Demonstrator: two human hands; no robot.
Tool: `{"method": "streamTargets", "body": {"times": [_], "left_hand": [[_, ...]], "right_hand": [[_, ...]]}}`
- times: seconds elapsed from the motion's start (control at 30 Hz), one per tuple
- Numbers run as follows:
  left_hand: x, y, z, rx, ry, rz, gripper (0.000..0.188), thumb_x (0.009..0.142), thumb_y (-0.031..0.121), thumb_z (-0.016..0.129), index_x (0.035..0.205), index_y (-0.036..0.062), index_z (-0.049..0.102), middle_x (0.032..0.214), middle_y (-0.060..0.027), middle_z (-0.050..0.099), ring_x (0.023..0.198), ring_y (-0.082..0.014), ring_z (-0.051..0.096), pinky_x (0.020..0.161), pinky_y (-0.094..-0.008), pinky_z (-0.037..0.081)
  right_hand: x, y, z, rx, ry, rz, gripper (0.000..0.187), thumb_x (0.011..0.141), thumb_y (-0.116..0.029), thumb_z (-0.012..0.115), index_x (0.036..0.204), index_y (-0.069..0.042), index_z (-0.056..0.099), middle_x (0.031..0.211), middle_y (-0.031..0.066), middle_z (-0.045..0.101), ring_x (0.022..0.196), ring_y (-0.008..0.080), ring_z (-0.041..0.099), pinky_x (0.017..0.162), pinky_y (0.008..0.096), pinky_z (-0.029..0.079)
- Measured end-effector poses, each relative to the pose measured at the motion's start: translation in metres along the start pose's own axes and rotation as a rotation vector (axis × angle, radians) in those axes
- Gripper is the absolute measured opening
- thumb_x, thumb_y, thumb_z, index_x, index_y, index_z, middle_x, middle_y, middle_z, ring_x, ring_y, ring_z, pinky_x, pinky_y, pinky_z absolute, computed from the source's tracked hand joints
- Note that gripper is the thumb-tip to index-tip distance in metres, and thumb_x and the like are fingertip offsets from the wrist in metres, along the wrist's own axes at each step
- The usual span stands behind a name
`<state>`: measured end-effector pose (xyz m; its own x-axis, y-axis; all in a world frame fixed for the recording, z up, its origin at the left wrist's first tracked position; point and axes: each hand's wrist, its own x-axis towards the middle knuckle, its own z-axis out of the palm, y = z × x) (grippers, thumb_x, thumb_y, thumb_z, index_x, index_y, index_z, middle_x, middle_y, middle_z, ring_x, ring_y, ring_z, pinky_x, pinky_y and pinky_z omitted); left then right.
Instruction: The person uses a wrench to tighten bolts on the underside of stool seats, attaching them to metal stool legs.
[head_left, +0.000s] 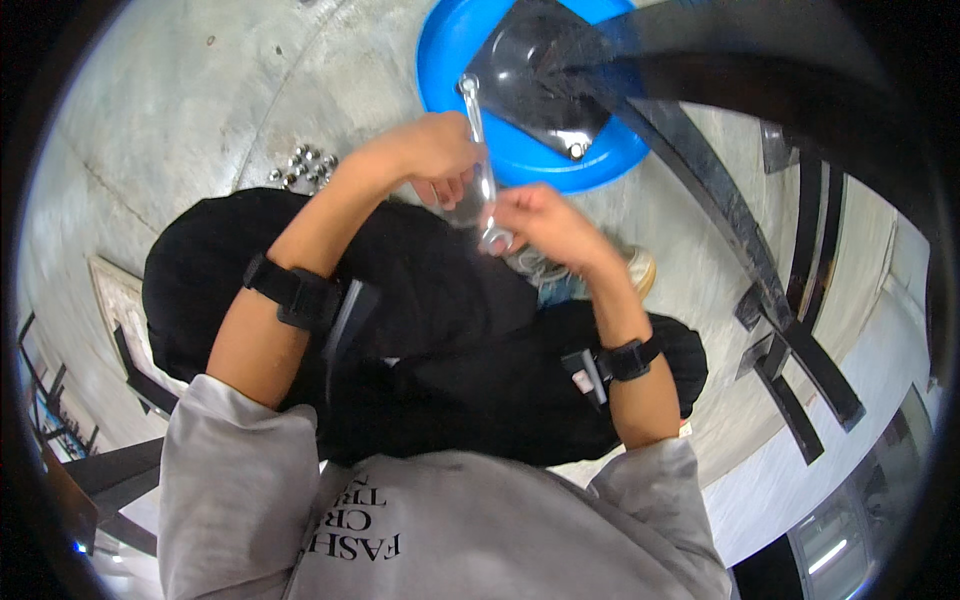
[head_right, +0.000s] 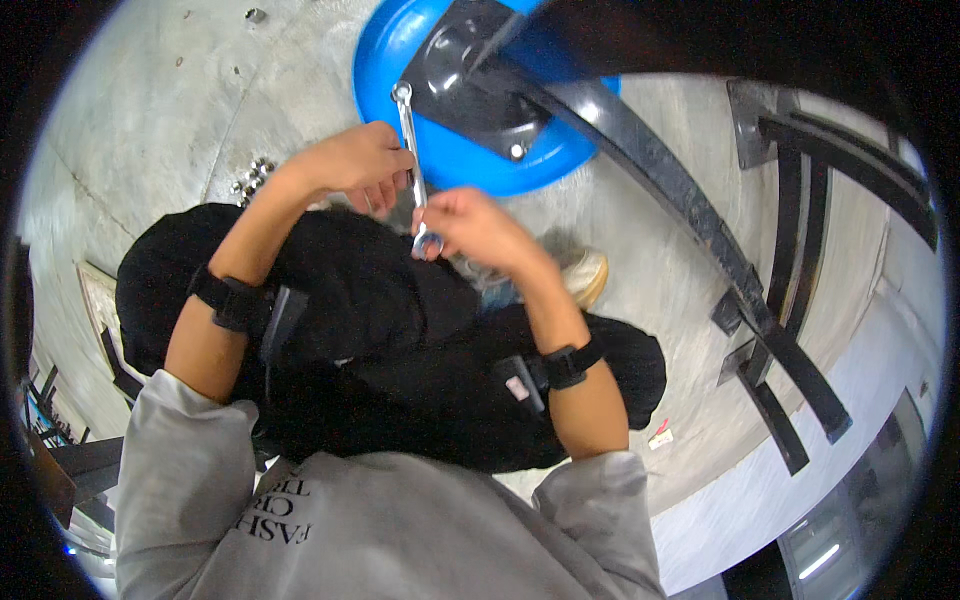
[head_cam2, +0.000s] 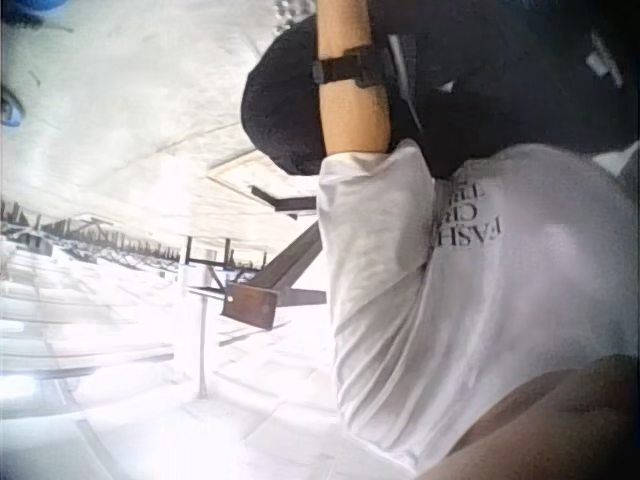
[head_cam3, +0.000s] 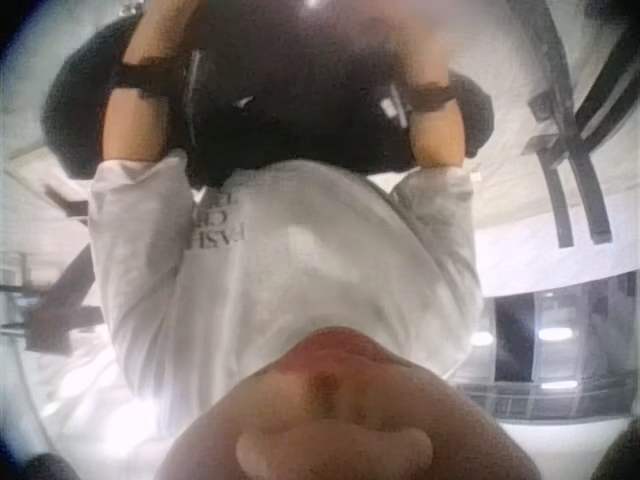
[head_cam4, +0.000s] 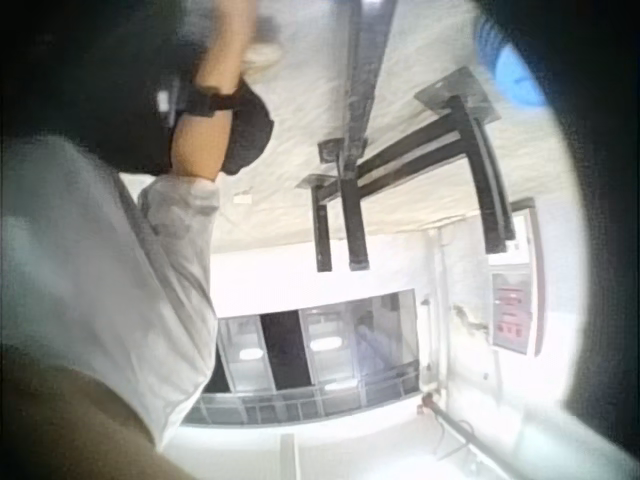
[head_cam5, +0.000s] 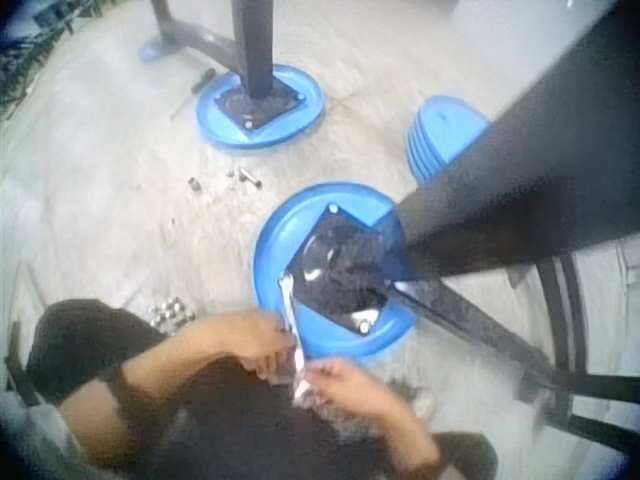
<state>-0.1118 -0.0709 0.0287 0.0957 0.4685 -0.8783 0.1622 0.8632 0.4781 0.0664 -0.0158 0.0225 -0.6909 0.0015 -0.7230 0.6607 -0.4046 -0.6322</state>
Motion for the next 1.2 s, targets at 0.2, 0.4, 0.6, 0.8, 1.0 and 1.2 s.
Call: {"method": "streamTargets", "body": {"times": [0.2,0.4,0.6,0.8,1.0,1.2], "left_hand": [[-0.017,-0.012,0.031,0.696,-0.282,0.382,0.033,0.078,0.026,0.053,0.095,-0.0015,0.058,0.075,-0.0159,0.063,0.073,-0.0277,0.061,0.069,-0.0347,0.047],[-0.043,-0.029,0.130,1.020,0.040,0.495,0.037,0.076,0.025,0.058,0.107,0.0046,0.054,0.099,-0.0163,0.056,0.102,-0.0336,0.050,0.086,-0.0439,0.039],[-0.083,-0.023,0.153,0.999,0.465,0.797,0.015,0.071,0.012,0.056,0.063,0.0008,0.058,0.068,-0.0190,0.058,0.064,-0.0357,0.059,0.058,-0.0420,0.049],[-0.141,-0.056,0.178,0.559,0.542,0.930,0.012,0.075,0.009,0.052,0.074,-0.0032,0.054,0.071,-0.0215,0.055,0.073,-0.0368,0.056,0.064,-0.0422,0.044],[-0.141,-0.076,0.141,0.493,0.244,0.902,0.016,0.079,0.002,0.048,0.093,-0.0033,0.053,0.086,-0.0208,0.057,0.083,-0.0310,0.056,0.072,-0.0327,0.042],[-0.076,-0.088,0.105,0.560,-0.355,0.675,0.037,0.076,0.010,0.052,0.113,0.0069,0.050,0.091,-0.0058,0.060,0.078,-0.0150,0.053,0.064,-0.0293,0.041]], "right_hand": [[-0.045,-0.032,-0.025,-0.151,0.033,-0.049,0.023,0.085,-0.022,0.050,0.074,-0.003,0.058,0.065,0.0020,0.058,0.057,0.0053,0.049,0.054,0.0183,0.039],[-0.106,-0.029,-0.016,-0.262,0.128,-0.167,0.025,0.085,-0.020,0.049,0.073,-0.001,0.058,0.065,0.0021,0.058,0.059,0.0056,0.048,0.055,0.0195,0.039],[-0.225,-0.021,0.050,-0.489,0.562,-0.354,0.025,0.084,-0.017,0.048,0.073,0.003,0.058,0.062,0.0044,0.058,0.057,0.0097,0.053,0.054,0.0229,0.042],[-0.349,0.003,0.138,-0.469,0.930,-0.447,0.025,0.087,-0.015,0.046,0.073,0.003,0.057,0.061,0.0048,0.057,0.057,0.0082,0.050,0.051,0.0223,0.038],[-0.403,0.008,0.196,-0.469,1.098,-0.581,0.024,0.087,-0.013,0.043,0.073,0.004,0.055,0.063,0.0078,0.056,0.058,0.0106,0.050,0.057,0.0229,0.038],[-0.385,0.003,0.209,-0.426,1.039,-0.584,0.025,0.088,-0.016,0.044,0.076,0.003,0.055,0.064,0.0068,0.056,0.058,0.0101,0.050,0.056,0.0223,0.038]]}}
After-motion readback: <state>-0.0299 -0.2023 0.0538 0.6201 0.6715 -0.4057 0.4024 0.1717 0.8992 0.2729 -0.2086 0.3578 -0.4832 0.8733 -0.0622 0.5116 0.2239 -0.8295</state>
